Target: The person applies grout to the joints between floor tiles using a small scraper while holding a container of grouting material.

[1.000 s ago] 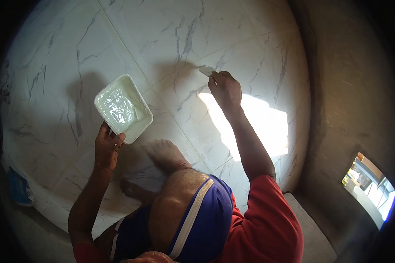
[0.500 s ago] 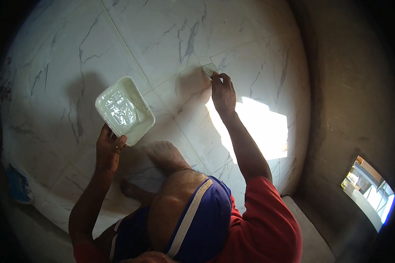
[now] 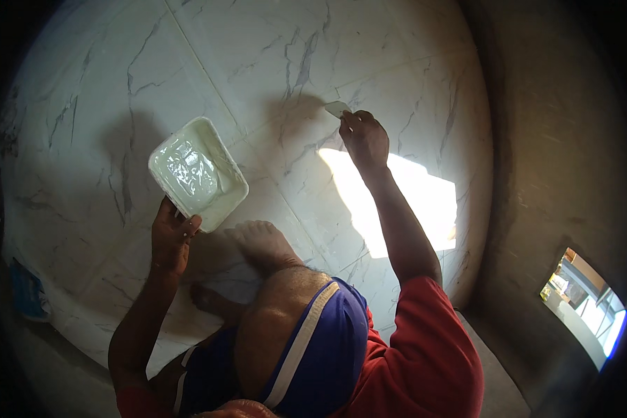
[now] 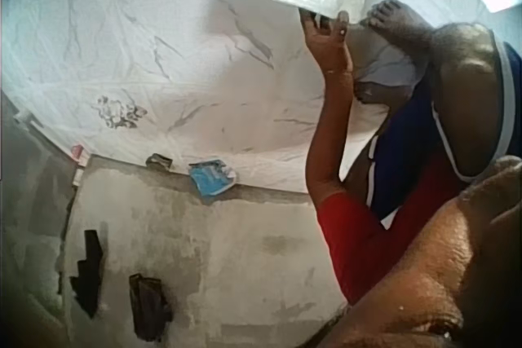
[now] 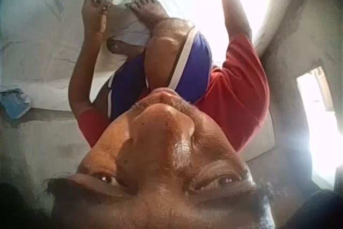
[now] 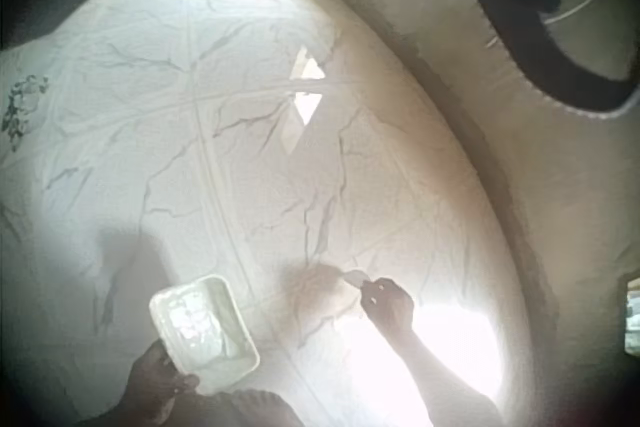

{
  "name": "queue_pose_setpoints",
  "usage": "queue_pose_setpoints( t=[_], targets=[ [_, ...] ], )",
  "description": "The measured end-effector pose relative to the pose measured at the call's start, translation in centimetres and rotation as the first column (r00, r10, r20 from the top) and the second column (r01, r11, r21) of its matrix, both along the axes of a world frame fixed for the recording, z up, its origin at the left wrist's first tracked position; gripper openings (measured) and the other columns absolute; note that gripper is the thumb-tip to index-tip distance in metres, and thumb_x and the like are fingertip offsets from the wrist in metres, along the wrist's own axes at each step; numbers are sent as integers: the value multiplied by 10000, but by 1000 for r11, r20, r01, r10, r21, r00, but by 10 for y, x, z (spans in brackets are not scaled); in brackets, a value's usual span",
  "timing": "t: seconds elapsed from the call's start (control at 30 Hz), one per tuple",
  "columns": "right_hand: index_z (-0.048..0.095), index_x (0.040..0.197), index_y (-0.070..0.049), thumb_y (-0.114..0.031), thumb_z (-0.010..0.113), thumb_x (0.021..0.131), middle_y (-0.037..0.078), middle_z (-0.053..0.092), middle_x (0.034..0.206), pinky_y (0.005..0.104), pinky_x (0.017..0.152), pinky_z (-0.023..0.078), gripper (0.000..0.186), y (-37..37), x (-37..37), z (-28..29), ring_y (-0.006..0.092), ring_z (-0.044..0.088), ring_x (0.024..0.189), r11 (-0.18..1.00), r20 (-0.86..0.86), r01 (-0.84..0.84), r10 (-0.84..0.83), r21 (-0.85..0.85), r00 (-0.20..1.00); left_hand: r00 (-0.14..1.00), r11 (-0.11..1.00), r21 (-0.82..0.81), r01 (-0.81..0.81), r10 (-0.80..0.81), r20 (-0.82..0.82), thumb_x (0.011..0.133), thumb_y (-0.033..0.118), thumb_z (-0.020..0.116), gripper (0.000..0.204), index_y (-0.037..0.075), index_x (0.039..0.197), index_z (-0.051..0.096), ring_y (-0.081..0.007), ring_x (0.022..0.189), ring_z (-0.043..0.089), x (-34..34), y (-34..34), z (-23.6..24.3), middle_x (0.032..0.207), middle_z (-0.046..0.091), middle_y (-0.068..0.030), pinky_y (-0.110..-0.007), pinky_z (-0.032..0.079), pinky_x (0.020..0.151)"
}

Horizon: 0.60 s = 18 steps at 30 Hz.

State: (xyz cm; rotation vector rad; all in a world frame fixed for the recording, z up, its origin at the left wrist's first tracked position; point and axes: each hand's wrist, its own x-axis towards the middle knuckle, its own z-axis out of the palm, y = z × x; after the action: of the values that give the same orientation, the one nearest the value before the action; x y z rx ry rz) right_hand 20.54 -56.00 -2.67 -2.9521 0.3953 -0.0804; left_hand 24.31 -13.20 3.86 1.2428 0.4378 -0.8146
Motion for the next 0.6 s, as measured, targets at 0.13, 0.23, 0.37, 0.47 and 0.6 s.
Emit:
queue_pose_setpoints(
  t=[0.13,0.23,0.37,0.47,0.6],
  targets=[
    [740,1125,-97,-198,712,939,122,732,1034,405,710,612,214,-20,21,-10,312,731,831,998,144,-50,56,-46,988,1000,1000,-27,-10,10,-11,816,-35,756,744,29,1498,465,-213,1308,541,-2,0,-3,1377,567,-83,-352,485,1056],
    [704,1209,-89,-171,711,939,136,695,1104,428,761,607,283,-20,24,-23,334,714,942,999,164,1,5,-33,986,1000,1000,-9,13,-13,13,814,-38,756,754,25,1504,459,-214,1305,543,-1,-4,1,1380,567,-84,-354,489,1055],
    [670,1253,-96,-157,703,947,141,674,1144,442,792,603,314,-15,-5,-39,358,688,1031,1000,135,-4,5,-7,991,1000,1000,-25,14,-14,13,827,16,804,798,36,1527,420,-151,1164,588,2,-3,3,1364,574,-64,-284,518,869],
    [719,1198,-94,-174,717,945,139,692,1125,425,766,603,265,-15,-12,-25,340,708,972,999,109,25,-29,35,994,1000,1000,-12,10,-10,15,827,20,807,804,38,1529,415,-147,1157,591,-1,0,1,1358,579,-63,-284,518,864],
    [741,1153,-111,-183,724,938,107,725,1074,400,736,604,227,-18,24,-7,301,725,895,999,150,6,-13,50,989,1000,999,-46,-7,6,-20,807,-25,776,790,28,1521,444,-224,1319,536,-2,-2,4,1397,559,-90,-367,472,1080]
  ],
)
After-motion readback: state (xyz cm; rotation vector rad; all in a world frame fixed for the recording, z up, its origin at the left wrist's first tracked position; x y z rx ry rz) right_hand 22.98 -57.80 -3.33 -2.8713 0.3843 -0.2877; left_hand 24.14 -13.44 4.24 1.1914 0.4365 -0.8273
